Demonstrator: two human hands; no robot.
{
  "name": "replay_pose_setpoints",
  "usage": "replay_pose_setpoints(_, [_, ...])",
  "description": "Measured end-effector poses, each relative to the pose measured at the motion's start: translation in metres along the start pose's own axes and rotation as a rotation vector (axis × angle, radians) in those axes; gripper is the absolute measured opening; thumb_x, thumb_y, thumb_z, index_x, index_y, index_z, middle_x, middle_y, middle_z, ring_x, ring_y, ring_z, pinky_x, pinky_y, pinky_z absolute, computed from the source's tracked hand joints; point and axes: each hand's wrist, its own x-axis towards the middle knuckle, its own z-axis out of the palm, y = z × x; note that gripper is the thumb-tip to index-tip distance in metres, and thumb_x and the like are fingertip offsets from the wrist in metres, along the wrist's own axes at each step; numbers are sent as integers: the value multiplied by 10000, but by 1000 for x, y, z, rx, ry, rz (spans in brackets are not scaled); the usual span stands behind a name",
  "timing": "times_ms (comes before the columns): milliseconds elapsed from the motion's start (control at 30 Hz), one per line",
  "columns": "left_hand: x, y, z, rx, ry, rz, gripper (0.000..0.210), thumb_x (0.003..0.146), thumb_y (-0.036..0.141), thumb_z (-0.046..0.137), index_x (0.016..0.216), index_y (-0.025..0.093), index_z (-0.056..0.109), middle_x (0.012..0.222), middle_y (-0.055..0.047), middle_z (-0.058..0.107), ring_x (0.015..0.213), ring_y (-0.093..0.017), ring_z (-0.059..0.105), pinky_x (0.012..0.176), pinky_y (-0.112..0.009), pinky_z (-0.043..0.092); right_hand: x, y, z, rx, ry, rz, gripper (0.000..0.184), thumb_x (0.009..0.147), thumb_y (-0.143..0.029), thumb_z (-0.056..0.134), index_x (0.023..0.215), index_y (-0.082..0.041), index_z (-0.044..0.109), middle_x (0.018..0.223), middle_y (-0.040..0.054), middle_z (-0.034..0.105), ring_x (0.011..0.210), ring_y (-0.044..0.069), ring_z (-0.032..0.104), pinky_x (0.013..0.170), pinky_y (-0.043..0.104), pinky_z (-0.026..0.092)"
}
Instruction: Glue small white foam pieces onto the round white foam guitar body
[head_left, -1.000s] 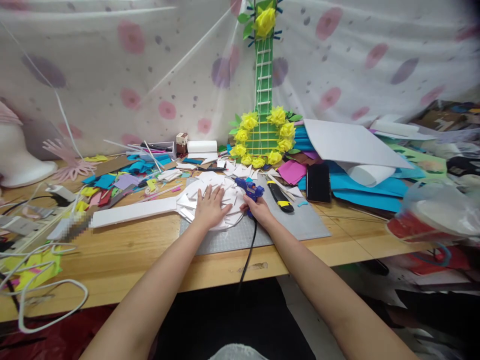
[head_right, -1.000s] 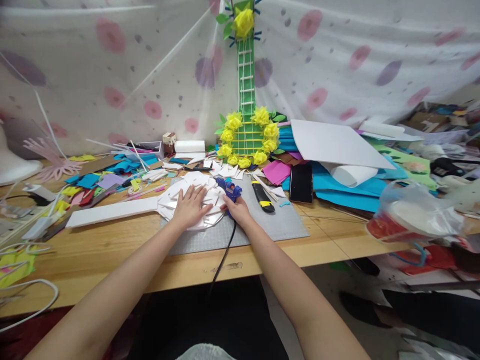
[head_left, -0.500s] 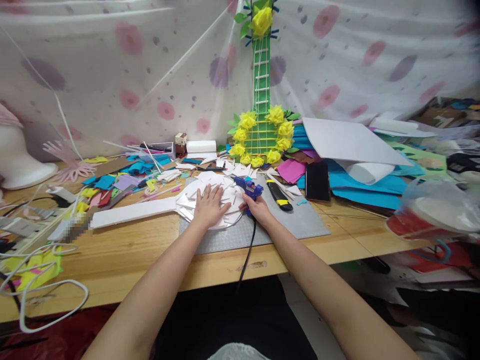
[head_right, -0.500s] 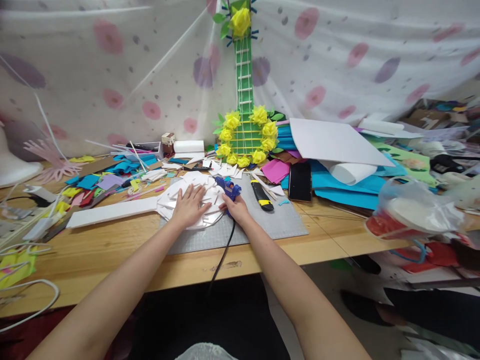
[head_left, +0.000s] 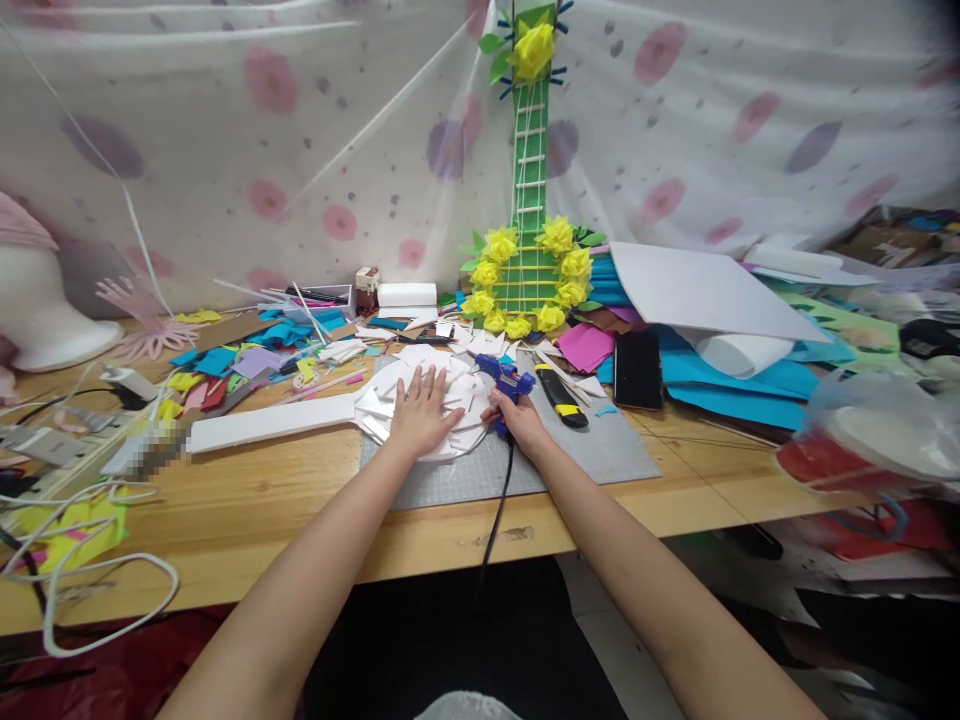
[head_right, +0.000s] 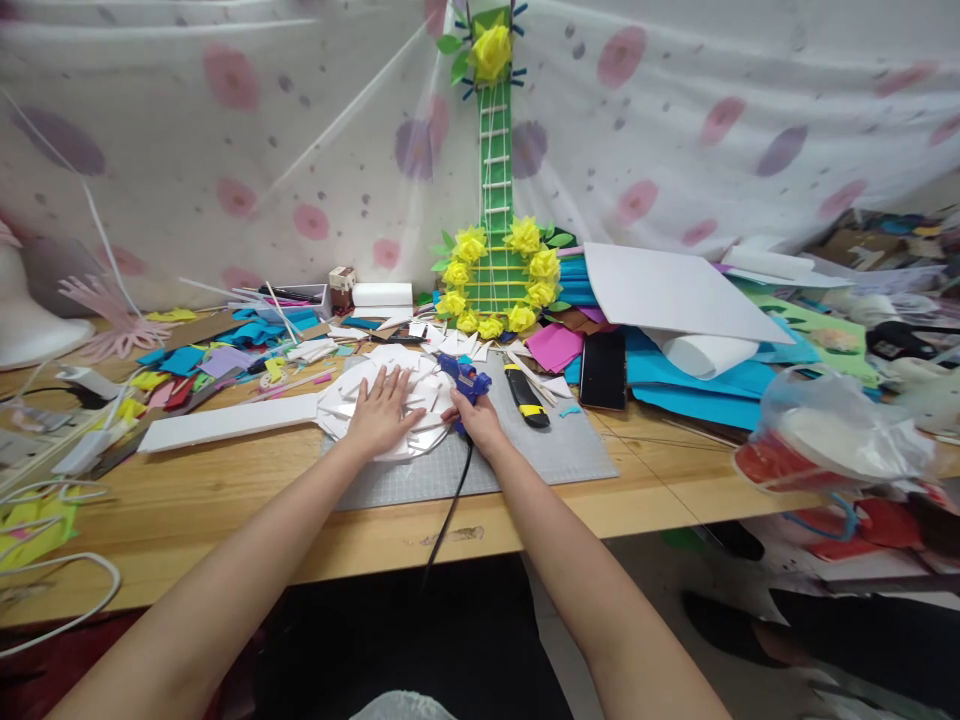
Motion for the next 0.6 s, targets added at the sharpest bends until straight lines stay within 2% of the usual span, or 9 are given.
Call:
replay_pose_setpoints(67, [2,-1,0,-37,-18,-21,782,853,603,310,1474,159,137,1539,-107,78,1415,-252,1,1122,-499,44,1,-3,-2,74,27,-3,227,701,-353,647,800,-214,498,475,-53,584,432,123,592,487,235,501])
replay_pose_setpoints(167, [10,-7,-7,-164,-24,-87,720,885,565,266,1473,172,130,1533,-121,132,1412,-244,57,1116,-473,140,5,-9,-6,215,69,3,243,685,-357,657,778,-217,482,486,-78,535,440,124,595,476,245,511])
replay_pose_setpoints(233, [19,-19,-19,-278,83,-147,632,919,493,222,1468,190,144,1519,-112,211,1405,-218,138,1101,-422,223,7,-13,-10,287,82,14,245,681,-347,667,771,-218,480,506,-81,524,447,119,593,472,245,513])
replay_pose_setpoints(300, [30,-40,-34,-380,266,-178,555,939,418,208,1453,209,191,1497,-94,279,1383,-193,225,1092,-373,259,8,-16,-14,341,90,47,232,683,-329,673,759,-213,489,512,-75,524,443,109,579,459,232,502])
replay_pose_setpoints(333, [36,-53,-42,-414,341,-203,537,938,400,229,1437,201,230,1480,-101,312,1354,-194,293,1079,-359,286,8,-18,-15,367,89,73,218,685,-319,674,750,-207,498,511,-70,526,440,104,571,450,224,494])
replay_pose_setpoints(400, [47,-83,-55,-392,390,-253,523,902,373,358,1379,159,343,1404,-126,417,1269,-210,416,1043,-344,338,7,-20,-17,419,71,120,189,687,-300,673,735,-195,524,518,-56,538,440,95,556,433,211,476])
replay_pose_setpoints(500, [58,-129,-61,-218,271,-386,433,824,277,482,1233,140,516,1260,-129,550,1181,-250,495,1000,-363,377,4,-21,-17,477,37,142,161,684,-279,676,750,-186,563,543,-45,558,449,89,546,431,203,469])
replay_pose_setpoints(600, [63,-163,-53,-44,117,-453,459,800,268,518,1227,101,521,1238,-183,558,1145,-307,517,944,-388,407,3,-22,-16,487,49,154,141,693,-254,664,792,-189,588,582,-35,596,467,95,565,447,208,482])
